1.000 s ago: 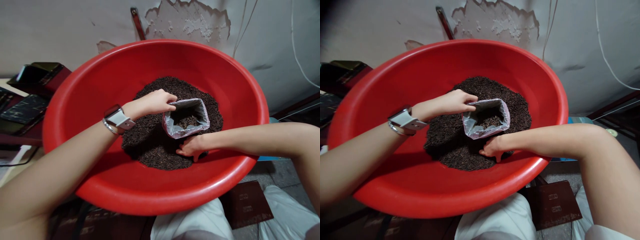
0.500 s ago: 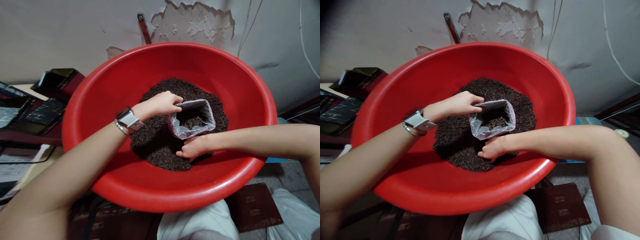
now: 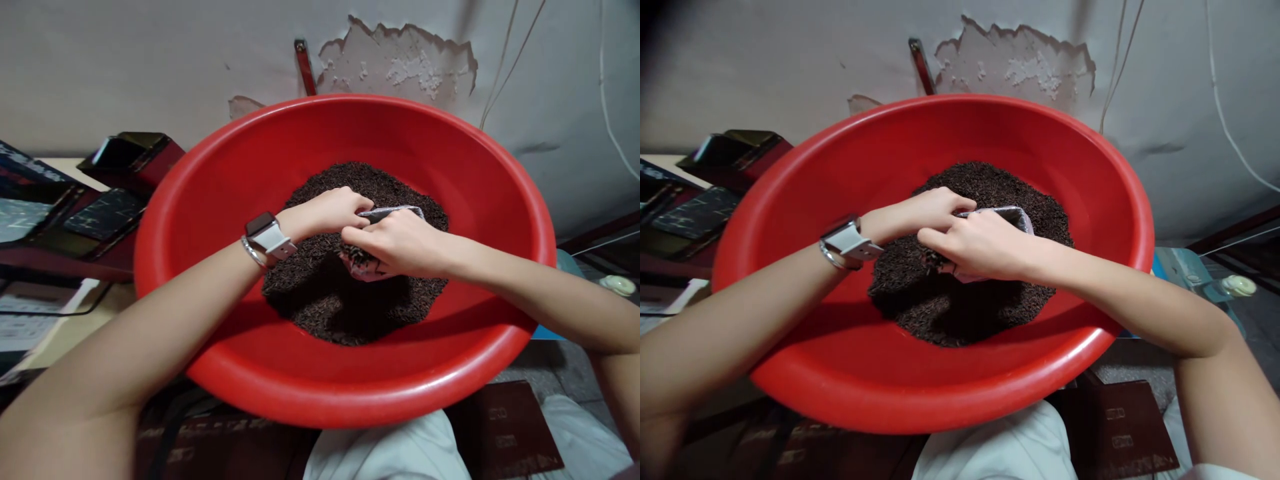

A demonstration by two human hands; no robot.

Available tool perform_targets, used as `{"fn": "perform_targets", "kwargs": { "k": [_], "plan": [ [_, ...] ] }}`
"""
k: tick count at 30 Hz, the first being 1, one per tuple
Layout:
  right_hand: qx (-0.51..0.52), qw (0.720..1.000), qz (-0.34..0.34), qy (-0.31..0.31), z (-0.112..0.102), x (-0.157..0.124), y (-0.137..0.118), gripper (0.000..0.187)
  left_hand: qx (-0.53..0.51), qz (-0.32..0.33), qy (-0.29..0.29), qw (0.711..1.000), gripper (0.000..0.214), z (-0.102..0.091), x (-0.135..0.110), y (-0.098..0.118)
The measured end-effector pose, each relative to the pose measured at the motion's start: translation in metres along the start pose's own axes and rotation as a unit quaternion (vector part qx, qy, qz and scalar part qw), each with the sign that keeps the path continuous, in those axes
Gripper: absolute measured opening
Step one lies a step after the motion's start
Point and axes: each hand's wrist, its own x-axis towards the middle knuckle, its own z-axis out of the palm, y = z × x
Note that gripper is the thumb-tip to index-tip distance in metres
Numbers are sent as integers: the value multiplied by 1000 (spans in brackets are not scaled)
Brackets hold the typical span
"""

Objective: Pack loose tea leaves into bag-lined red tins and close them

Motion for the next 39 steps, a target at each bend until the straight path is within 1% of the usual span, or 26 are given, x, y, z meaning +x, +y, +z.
{"fn": "perform_targets", "kwargs": {
  "k": [4, 7, 11, 15, 19, 23, 27, 31, 33, 34, 36, 38, 39],
  "plan": [
    [-25, 999, 35, 7, 4, 1, 12, 26, -23, 7, 3, 1000, 23, 4, 3, -6],
    [-44, 998, 51, -16, 7, 2, 16, 32, -29, 3, -1, 1000, 24, 6, 3, -8],
    [-60, 995, 57, -48, 7, 2, 18, 39, -35, -4, 3, 999, 25, 6, 4, -8],
    [-55, 993, 65, -76, 7, 1, 20, 34, -25, 6, 11, 1000, 20, 6, 4, -8],
    [-44, 992, 54, -106, 16, 3, 21, 26, -14, 16, 15, 1000, 17, 6, 4, -8],
    [-23, 990, 39, -134, 28, 6, 20, 25, -11, 13, 9, 1000, 15, 4, 3, -7],
    [-7, 987, 60, -150, 38, 9, 20, 28, -3, 16, 6, 1000, 15, 4, 3, -7],
    [-20, 986, 98, -136, 39, 10, 21, 39, 6, 14, 6, 1000, 16, 5, 4, -6],
    [-35, 988, 102, -108, 33, 9, 17, 35, 7, 7, 4, 1000, 18, 4, 3, -4],
    [-42, 991, 94, -82, 28, 8, 14, 32, 7, 2, 3, 1000, 19, 3, 3, -3],
    [-52, 998, 41, -13, 18, 5, 2, 25, 8, -8, 1, 1000, 18, 1, 2, 0],
    [-47, 996, -61, 51, 12, 1, -15, 25, 11, -12, -1, 1000, 16, -1, 0, 2],
    [-36, 990, -121, 68, 12, -1, -25, 27, 13, -10, -2, 1000, 15, -2, 0, 3]
  ]
}}
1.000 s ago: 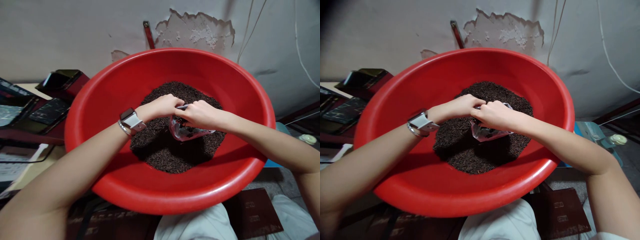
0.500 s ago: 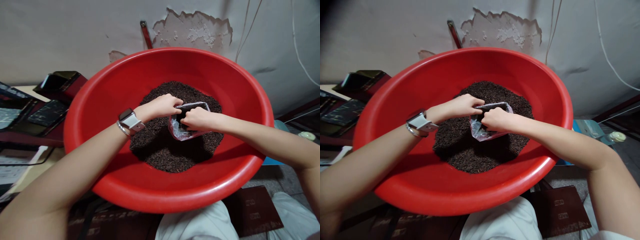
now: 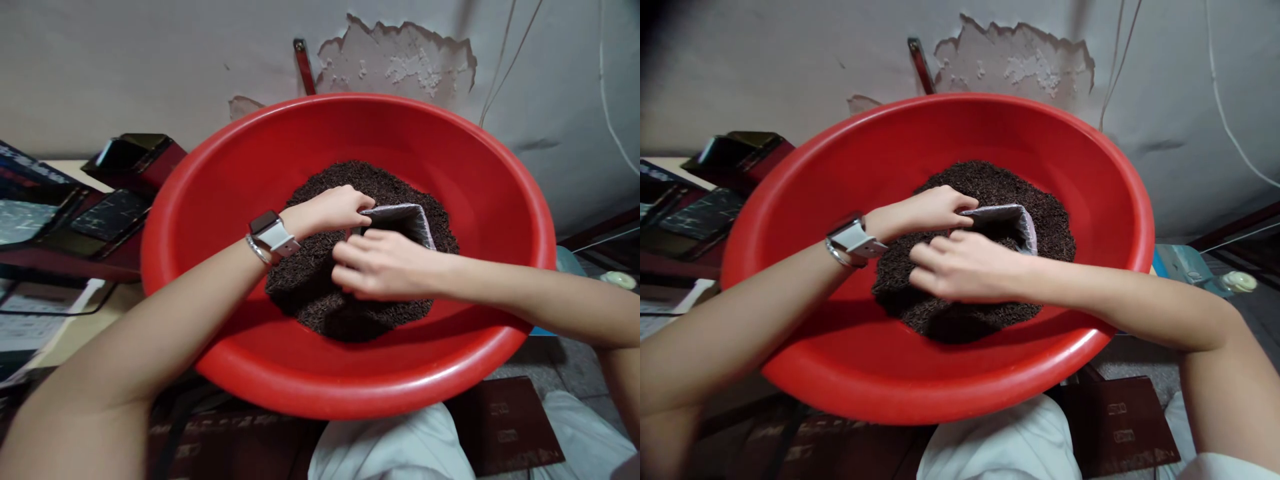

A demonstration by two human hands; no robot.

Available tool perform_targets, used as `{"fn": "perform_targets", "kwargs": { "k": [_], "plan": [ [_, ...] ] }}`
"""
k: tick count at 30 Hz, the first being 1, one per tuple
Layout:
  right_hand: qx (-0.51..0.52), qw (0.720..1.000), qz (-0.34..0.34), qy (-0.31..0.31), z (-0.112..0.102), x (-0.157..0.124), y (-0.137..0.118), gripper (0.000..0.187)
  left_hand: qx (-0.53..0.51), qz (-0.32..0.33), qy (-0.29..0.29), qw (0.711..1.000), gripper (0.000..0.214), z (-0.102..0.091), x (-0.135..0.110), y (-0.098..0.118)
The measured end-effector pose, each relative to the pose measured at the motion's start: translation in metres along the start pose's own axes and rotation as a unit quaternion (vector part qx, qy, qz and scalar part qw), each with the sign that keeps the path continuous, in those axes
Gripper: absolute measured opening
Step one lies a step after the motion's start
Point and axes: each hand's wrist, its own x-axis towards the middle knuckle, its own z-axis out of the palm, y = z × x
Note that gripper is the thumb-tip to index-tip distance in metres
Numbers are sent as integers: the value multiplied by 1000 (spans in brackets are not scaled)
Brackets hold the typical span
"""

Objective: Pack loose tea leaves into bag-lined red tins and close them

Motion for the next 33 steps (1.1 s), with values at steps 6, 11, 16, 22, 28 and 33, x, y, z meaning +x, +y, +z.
{"fn": "perform_targets", "kwargs": {
  "k": [6, 11, 16, 22, 28, 33],
  "plan": [
    [120, 975, -167, -88, 54, -4, -31, 40, 15, 8, -3, 1000, 16, -2, -1, 1],
    [250, 916, -49, -309, 91, -12, -16, 78, 14, 9, -8, 1000, 15, -2, -1, 1],
    [306, 895, 41, -323, 86, -11, -15, 83, -2, 0, -7, 1000, 13, -2, -1, 1],
    [314, 883, 36, -347, 81, -8, -16, 70, -5, -3, -12, 1000, 13, -1, -1, 1],
    [274, 935, -33, -224, 46, 4, -16, 47, -5, 4, 1, 1000, 13, 1, -1, -1],
    [263, 957, -48, -113, 14, 5, -4, 31, -22, 1, 7, 1000, 12, 1, -1, -2]
  ]
}}
